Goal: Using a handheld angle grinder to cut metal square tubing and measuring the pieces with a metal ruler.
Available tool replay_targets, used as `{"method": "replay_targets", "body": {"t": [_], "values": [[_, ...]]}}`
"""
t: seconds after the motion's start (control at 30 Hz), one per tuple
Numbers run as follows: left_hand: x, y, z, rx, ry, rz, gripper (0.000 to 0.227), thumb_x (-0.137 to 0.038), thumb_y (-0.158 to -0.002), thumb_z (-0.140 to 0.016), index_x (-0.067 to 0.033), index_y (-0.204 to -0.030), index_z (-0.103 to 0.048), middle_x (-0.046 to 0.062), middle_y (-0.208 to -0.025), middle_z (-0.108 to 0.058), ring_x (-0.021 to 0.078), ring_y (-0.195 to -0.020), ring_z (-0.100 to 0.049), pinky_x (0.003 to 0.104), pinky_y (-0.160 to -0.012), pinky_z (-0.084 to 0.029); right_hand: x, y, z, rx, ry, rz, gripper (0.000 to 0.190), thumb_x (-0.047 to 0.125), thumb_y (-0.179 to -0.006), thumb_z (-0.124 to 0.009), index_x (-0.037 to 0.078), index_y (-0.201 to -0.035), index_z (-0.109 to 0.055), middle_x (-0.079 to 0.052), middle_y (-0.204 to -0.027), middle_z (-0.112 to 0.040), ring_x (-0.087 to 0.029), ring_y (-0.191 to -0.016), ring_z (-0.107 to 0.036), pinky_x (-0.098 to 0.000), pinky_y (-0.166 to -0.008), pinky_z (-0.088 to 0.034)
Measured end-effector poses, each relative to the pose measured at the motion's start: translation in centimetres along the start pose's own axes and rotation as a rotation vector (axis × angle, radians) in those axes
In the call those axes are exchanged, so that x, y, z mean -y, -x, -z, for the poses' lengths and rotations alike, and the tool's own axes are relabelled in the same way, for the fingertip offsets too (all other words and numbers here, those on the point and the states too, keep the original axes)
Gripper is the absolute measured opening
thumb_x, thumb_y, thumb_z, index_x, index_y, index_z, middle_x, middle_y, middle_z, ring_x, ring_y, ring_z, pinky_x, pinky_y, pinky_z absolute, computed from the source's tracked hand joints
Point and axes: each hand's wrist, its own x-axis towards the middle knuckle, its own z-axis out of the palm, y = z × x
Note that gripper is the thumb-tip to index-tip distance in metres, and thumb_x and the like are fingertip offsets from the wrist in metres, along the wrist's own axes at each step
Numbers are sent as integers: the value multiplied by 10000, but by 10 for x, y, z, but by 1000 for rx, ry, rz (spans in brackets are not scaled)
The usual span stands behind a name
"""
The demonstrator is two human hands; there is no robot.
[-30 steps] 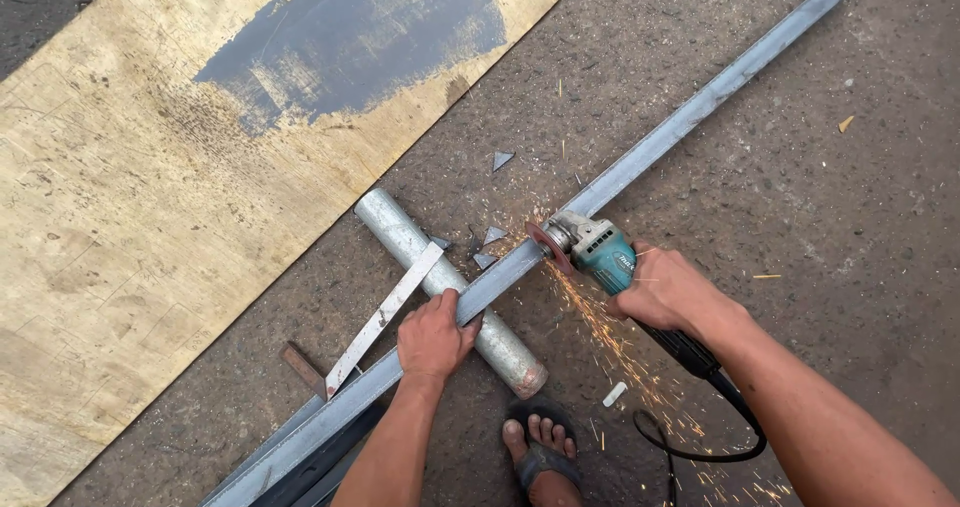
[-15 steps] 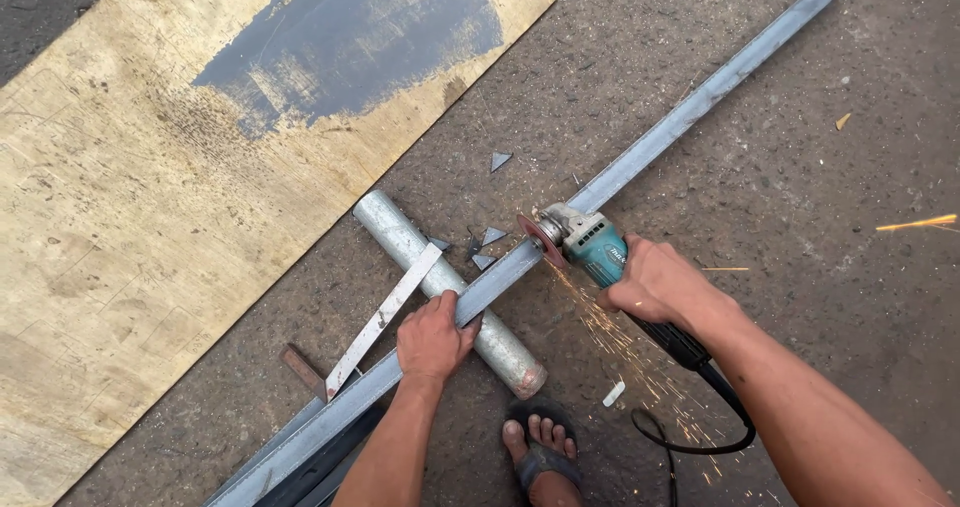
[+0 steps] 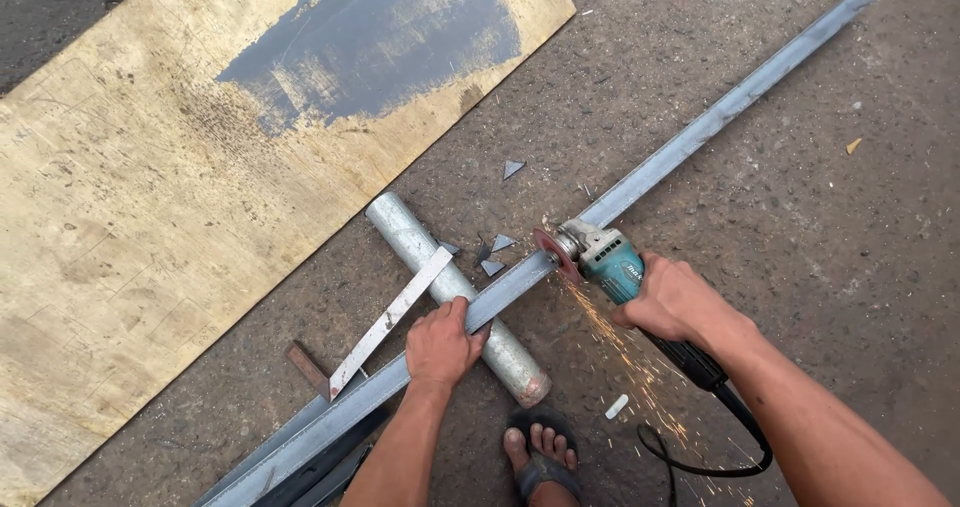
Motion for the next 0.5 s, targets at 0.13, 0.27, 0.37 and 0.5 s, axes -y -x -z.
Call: {"method": "replay_targets", "body": {"t": [0.13,0.27,0.37,0.5], "values": [[1,1,2,18,9,4,446,-655,-848,-589,-232,-976,-536,1,-864,-644,225,-888,-728,387,-807,-562,-4,4,-1,3,43,1,794,254,-640,-770,-11,-1363,-578,-286,-1196,-733,-429,-1165,-708,-534,-942,-581],[-3,1,3,17,2,1,442,-657,-857,-582,-236,-980,-533,-4,-858,-637,222,-883,-728,381,-803,-557,-2,10,2,13,43,-20,804,238,-670,-778,-15,-1399,-554,-309,-1209,-723,-435,-1178,-699,-540,-981,-575],[-2,2,4,-13,-1,-2,437,-644,-845,-602,-230,-967,-536,4,-841,-633,229,-861,-728,384,-787,-557,-2,3,-1,8,26,-13,818,247,-663,-773,-8,-1408,-551,-303,-1208,-724,-434,-1188,-692,-539,-981,-567],[1,0,-3,-12,-14,-13,424,-622,-821,-624,-239,-979,-532,-5,-848,-633,225,-865,-725,385,-785,-551,-3,-7,-1,-16,4,5,835,307,-645,-783,12,-1395,-562,-288,-1212,-724,-429,-1202,-681,-553,-971,-558]]}}
